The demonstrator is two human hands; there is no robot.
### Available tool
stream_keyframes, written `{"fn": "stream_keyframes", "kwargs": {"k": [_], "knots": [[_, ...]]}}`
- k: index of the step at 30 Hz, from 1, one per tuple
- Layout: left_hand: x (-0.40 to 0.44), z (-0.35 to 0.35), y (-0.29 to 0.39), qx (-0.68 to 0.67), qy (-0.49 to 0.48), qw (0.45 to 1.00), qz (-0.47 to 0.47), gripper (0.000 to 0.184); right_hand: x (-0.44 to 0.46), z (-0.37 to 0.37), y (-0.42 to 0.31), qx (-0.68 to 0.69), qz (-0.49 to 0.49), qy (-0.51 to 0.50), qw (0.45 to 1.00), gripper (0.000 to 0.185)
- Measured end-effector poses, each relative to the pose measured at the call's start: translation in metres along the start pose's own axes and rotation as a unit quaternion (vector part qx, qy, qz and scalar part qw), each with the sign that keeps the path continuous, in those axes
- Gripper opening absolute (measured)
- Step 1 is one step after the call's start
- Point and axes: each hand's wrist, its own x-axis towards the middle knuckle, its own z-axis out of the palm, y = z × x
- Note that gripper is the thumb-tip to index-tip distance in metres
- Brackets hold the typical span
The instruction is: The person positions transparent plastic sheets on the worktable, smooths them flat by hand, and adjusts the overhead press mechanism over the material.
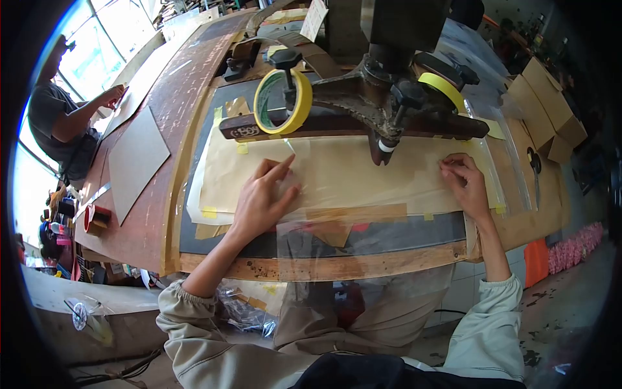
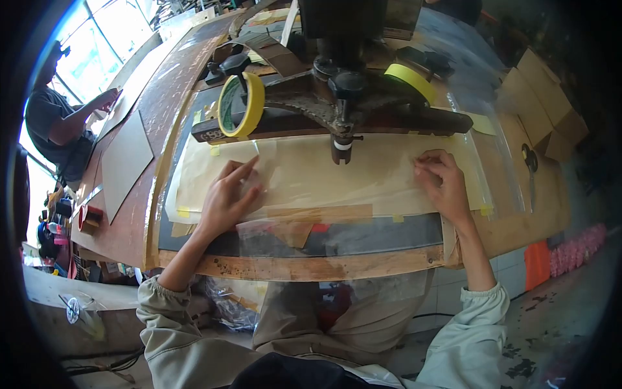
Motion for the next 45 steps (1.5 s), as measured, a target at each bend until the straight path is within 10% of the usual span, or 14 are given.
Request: {"fn": "stream_keyframes", "kwargs": {"k": [16,45], "knots": [[0.003,-0.01,-0.003,-0.389,-0.108,0.899,-0.168,0.019,0.007,-0.009,0.002,0.109,0.11,-0.058,0.986,0.015],[0.008,-0.023,-0.002,-0.341,-0.15,0.906,-0.202,0.014,0.005,-0.012,-0.016,0.003,0.026,-0.144,0.989,0.018]]}}
